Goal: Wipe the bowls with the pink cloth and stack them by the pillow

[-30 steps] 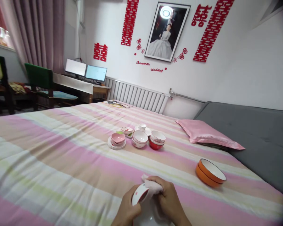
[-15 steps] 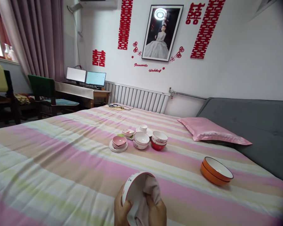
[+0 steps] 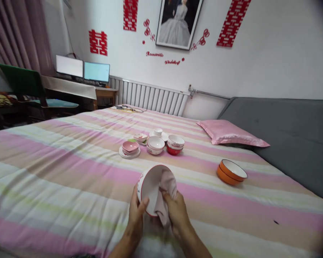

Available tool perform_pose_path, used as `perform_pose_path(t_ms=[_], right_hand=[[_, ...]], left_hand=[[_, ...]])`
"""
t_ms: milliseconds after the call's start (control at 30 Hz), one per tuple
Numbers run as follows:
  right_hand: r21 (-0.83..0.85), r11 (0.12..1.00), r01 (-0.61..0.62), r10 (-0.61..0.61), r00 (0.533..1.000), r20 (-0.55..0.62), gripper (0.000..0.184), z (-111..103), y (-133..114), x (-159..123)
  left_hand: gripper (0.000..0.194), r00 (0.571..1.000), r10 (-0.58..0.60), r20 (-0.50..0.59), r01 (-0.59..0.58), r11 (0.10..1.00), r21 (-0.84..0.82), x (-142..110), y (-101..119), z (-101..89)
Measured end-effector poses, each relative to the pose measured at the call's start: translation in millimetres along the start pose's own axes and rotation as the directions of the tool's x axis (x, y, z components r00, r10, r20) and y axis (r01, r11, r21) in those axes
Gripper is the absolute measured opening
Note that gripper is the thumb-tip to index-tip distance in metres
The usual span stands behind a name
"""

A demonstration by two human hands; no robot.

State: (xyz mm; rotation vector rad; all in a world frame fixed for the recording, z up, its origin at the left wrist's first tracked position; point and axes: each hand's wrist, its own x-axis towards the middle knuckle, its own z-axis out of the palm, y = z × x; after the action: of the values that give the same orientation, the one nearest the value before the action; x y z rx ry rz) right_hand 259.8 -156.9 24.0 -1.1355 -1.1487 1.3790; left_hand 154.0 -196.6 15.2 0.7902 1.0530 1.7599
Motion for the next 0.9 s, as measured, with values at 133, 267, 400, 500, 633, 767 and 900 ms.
perform_pose_path(t_ms=[133,267,400,500,633,767,900], right_hand=[[-0.082,0.997,-0.013,0.013,1.000,0.002,0.039,-29.7,1.8,10.9],[-0.070,0.995,-0.065,0.069,0.996,0.060,0.040,-36.5,3.5,7.9],[0.010,0.995,-0.100,0.100,0.993,-0.056,0.042,-44.9,-5.8,8.2],[0.045,0.999,-0.005,0.020,0.941,-0.336,0.043,-54.8,-10.2,13.6],[-0.098,0.978,0.186,-0.209,0.808,-0.551,0.052,-52.8,-11.4,12.2],[-0.182,0.920,0.347,-0.391,0.846,-0.363,0.062,-28.6,-5.6,-6.0],[-0.288,0.859,0.424,-0.396,0.905,0.153,0.062,-9.3,1.5,-21.4]], left_hand=[[0.049,0.956,-0.290,0.028,0.291,0.939,-0.184,3.8,5.2,7.6],[0.029,0.898,-0.391,-0.204,0.324,0.898,-0.297,4.2,-2.1,12.4],[0.025,0.870,-0.402,-0.287,0.311,0.897,-0.314,7.2,-2.9,12.3],[0.024,0.821,-0.460,-0.340,0.354,0.875,-0.330,9.5,0.5,10.1],[0.031,0.821,-0.487,-0.299,0.413,0.867,-0.279,5.9,4.3,13.2],[0.043,0.867,-0.494,-0.073,0.458,0.845,-0.275,-2.7,1.1,19.9],[0.049,0.932,-0.361,0.035,0.357,0.896,-0.266,-3.4,-16.8,16.5]])
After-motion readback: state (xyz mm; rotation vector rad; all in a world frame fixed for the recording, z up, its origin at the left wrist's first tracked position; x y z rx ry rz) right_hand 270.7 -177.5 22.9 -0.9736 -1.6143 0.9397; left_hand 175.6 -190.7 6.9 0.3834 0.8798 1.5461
